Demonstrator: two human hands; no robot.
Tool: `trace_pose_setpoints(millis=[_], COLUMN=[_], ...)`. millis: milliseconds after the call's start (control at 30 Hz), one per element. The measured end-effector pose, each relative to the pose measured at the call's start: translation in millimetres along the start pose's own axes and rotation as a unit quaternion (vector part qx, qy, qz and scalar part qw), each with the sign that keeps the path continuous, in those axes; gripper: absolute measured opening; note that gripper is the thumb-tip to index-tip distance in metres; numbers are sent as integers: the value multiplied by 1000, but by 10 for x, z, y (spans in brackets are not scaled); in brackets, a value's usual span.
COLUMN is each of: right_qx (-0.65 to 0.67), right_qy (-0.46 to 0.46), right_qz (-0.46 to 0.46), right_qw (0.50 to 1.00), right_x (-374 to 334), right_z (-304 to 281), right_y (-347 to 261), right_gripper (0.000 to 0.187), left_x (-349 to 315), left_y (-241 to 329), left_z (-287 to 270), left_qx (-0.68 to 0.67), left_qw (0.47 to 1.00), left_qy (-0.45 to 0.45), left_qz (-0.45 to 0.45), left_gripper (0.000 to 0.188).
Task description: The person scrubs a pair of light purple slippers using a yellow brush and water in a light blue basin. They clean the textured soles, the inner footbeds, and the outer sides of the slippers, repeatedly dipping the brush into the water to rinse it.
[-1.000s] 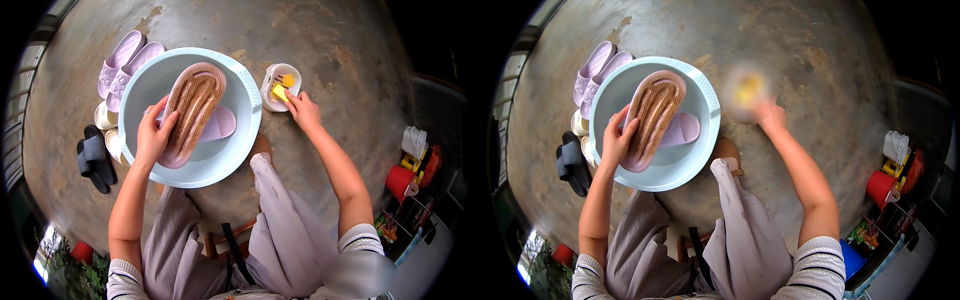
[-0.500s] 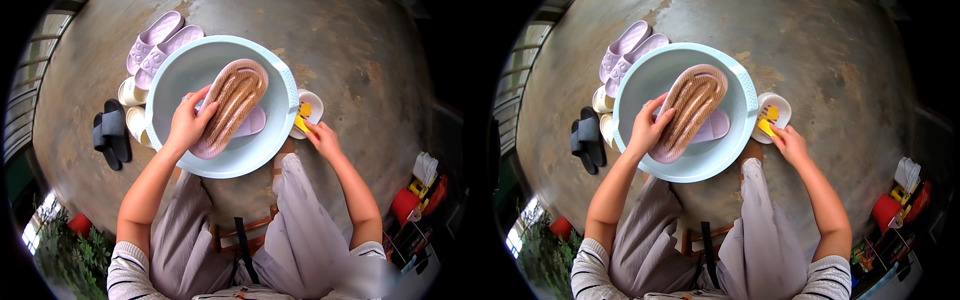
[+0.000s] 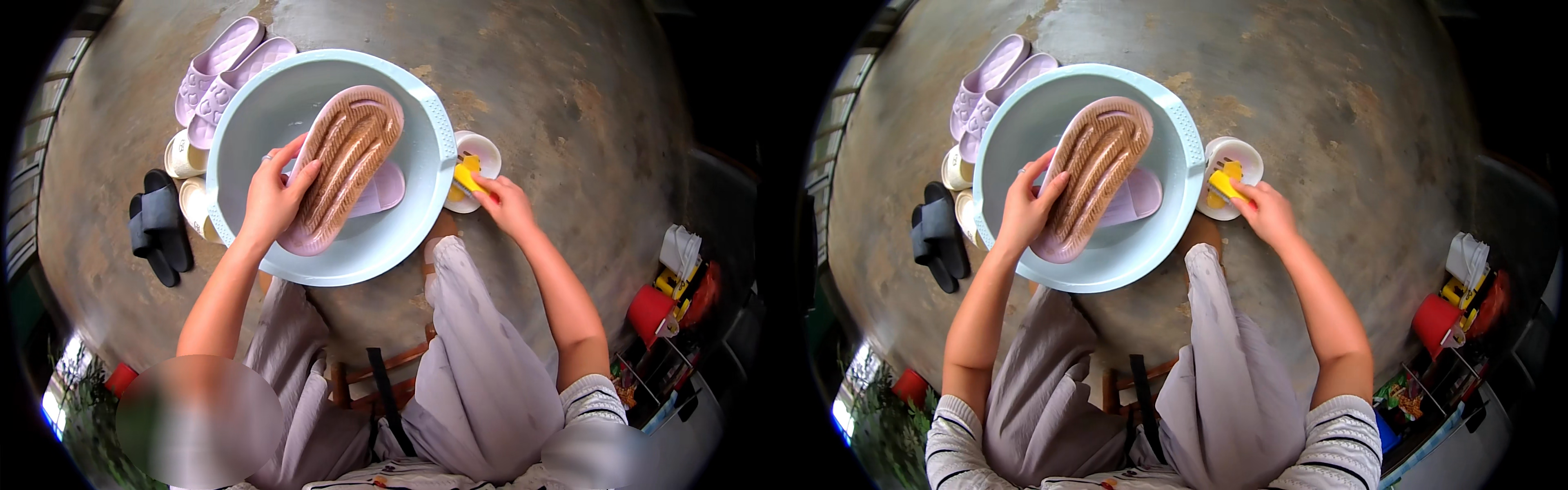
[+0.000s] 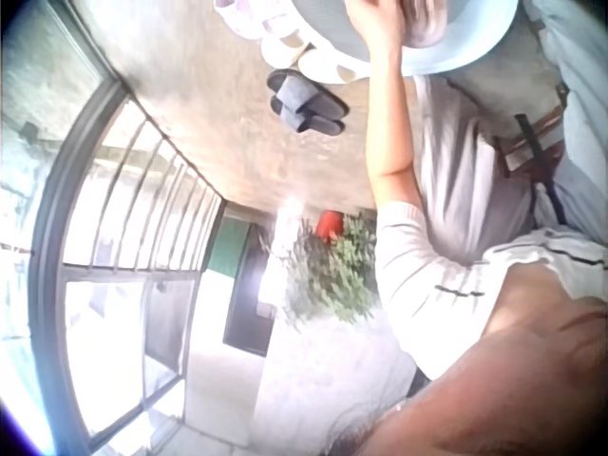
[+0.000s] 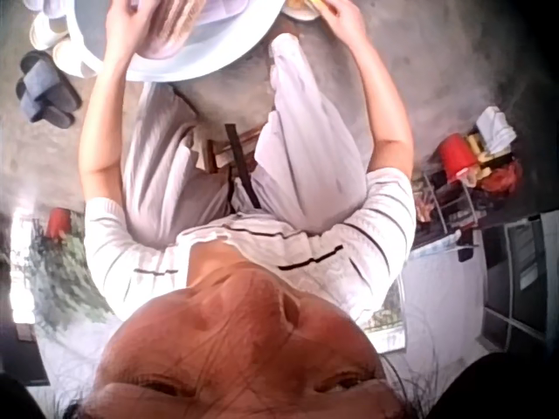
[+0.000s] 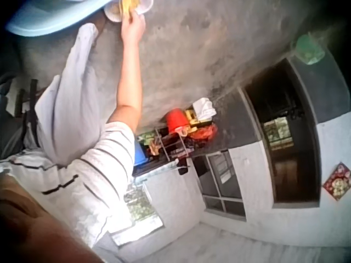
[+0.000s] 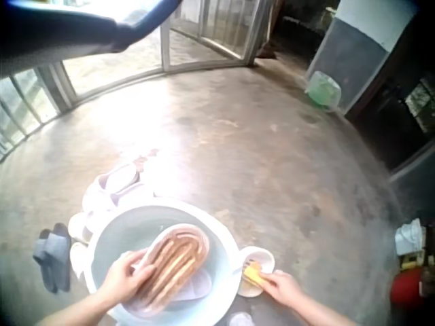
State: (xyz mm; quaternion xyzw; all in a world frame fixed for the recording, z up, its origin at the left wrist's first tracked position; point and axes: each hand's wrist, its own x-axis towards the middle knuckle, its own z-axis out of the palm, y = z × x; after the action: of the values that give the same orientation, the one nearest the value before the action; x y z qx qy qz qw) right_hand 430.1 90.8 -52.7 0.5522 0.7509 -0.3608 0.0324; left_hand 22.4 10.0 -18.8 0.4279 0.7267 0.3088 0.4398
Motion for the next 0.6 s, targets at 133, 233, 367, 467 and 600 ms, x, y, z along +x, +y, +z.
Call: trace_pose_setpoints(millis=[133, 233, 367, 467, 600], right_qx=[21, 158, 147, 119, 30], right_qy=[-21, -16, 129, 133, 70], right_qz=[-31, -9, -82, -198, -308], right_qw=[999, 987, 977, 964, 948], right_x=[-128, -132, 58, 147, 332], right_z=[102, -15, -365, -422, -74], right_y=[33, -36, -856, -1637, -2101], right_gripper=[37, 38, 41, 42, 44], left_x=[-13, -22, -101, -137, -188], left_y=[-5, 30, 222, 188, 332], left_z=[-4, -2, -140, -140, -159], left_qx=[-12, -17, -170, -215, -189], left_qw=[1000, 1000, 981, 970, 978], left_qy=[5, 7, -69, -90, -83], left_qz=[10, -2, -64, -69, -32], left_gripper=[47, 47, 80, 88, 85])
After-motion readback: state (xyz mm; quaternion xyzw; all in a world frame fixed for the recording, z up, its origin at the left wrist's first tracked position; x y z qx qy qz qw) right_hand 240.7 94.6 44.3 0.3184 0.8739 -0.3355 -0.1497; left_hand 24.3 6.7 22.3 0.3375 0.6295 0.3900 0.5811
